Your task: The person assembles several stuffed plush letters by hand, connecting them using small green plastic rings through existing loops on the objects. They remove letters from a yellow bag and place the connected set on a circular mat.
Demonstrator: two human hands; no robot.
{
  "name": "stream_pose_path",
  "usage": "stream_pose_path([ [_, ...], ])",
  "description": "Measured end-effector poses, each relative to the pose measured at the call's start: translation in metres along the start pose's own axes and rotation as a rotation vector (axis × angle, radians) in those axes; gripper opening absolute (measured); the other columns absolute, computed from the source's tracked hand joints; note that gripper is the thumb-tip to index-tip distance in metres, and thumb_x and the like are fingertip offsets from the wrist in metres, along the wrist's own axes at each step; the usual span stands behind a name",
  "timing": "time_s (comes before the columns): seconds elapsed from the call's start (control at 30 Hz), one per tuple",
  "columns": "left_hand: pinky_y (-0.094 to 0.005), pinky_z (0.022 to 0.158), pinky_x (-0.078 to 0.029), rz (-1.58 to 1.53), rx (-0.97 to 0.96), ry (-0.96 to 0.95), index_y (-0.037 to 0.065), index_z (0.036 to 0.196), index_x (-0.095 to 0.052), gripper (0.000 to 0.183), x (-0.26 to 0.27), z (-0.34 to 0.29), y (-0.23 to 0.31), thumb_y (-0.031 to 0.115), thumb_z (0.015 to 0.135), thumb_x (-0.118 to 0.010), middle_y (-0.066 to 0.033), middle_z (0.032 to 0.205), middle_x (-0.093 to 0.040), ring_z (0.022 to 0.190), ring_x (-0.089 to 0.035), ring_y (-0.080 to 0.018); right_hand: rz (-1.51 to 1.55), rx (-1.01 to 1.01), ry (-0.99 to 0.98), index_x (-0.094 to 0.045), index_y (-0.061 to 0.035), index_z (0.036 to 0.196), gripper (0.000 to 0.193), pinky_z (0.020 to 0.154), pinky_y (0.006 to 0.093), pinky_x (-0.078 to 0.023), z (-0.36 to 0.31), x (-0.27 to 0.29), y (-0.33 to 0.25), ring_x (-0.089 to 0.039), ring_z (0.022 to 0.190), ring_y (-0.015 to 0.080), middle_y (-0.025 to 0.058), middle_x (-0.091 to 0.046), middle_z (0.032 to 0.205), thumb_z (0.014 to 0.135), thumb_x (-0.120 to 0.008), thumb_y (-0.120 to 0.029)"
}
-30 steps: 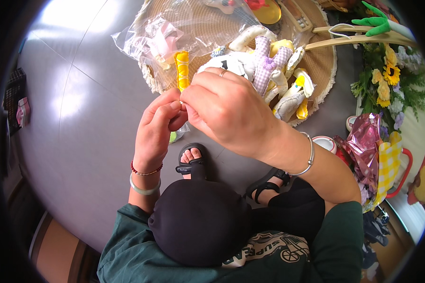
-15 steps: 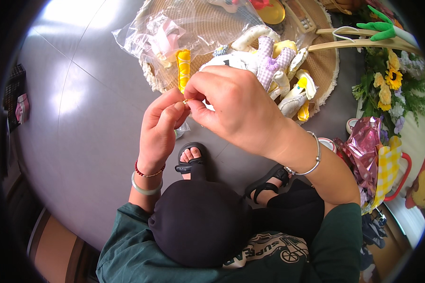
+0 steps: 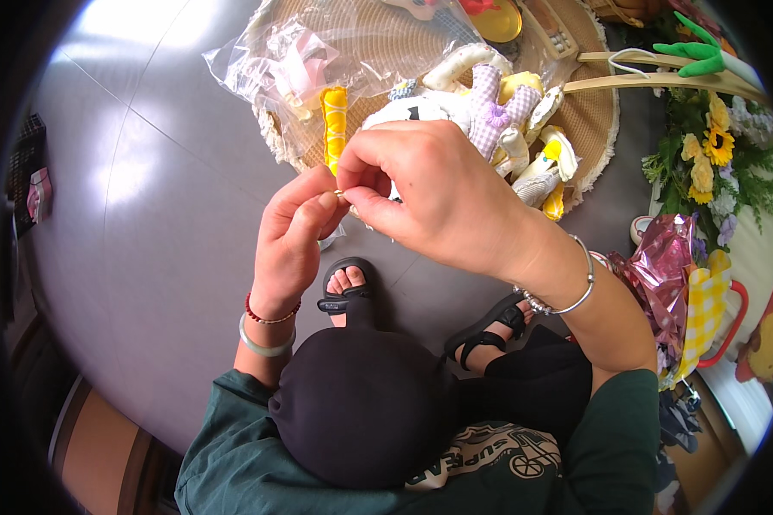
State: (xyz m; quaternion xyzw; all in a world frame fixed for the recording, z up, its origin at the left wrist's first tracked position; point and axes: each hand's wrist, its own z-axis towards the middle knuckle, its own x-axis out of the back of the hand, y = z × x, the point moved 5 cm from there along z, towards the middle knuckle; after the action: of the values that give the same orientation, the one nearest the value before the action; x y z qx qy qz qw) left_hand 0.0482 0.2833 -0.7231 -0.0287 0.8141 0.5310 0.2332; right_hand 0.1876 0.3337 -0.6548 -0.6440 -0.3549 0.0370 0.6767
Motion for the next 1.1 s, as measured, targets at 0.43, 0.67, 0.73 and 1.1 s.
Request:
stream_pose_path([
  [0.43, -0.0207, 0.062, -0.035, 0.203, -0.203, 0.056, -0.002, 0.091, -0.057, 0.016, 0.002, -0.005, 0.001, 0.011, 0.096, -0.048, 0.003, 0.076, -0.046, 0.068, -0.039, -0.0045, -0.106, 0.123, 0.056, -0.065, 0.0019, 0.086, 0.01, 0.062, 0.0275, -0.049, -0.003, 0.0, -0.005, -0.063, 0.069, 0.0176, 0.0086, -0.065, 0.078, 0.078, -0.07, 0.001],
  [0.67, -0.0191, 0.057, -0.027, 0.003, -0.072, 0.137, 0.003, 0.083, -0.054, 0.018, 0.002, 0.0, -0.012, 0.013, 0.095, -0.046, 0.0057, 0.071, -0.042, 0.063, -0.033, -0.0028, 0.004, -0.016, 0.107, -0.067, 0.0016, 0.09, 0.015, 0.061, 0.0272, -0.048, 0.0, -0.002, 0.005, -0.061, 0.07, 0.0173, 0.0083, -0.065, 0.081, 0.076, -0.071, 0.002],
  [0.73, -0.0197, 0.056, -0.026, -0.091, 0.004, 0.146, 0.004, 0.081, -0.053, 0.019, 0.004, 0.002, -0.018, 0.013, 0.095, -0.046, 0.0064, 0.07, -0.04, 0.062, -0.032, -0.0027, -0.193, 0.197, 0.141, -0.066, 0.0018, 0.09, 0.017, 0.062, 0.0283, -0.048, 0.0, -0.004, 0.006, -0.06, 0.071, 0.0192, 0.0082, -0.064, 0.083, 0.074, -0.071, 0.002],
  [1.1, -0.0191, 0.056, -0.026, -0.183, 0.186, 0.24, 0.007, 0.081, -0.052, 0.022, 0.013, 0.025, -0.037, 0.017, 0.098, -0.043, 0.0072, 0.071, -0.041, 0.06, -0.033, -0.0024, -0.648, 0.564, 0.244, -0.061, -0.0021, 0.078, 0.013, 0.069, 0.0355, -0.051, 0.009, -0.025, 0.043, -0.06, 0.075, 0.0248, 0.0086, -0.059, 0.076, 0.067, -0.066, -0.007],
])
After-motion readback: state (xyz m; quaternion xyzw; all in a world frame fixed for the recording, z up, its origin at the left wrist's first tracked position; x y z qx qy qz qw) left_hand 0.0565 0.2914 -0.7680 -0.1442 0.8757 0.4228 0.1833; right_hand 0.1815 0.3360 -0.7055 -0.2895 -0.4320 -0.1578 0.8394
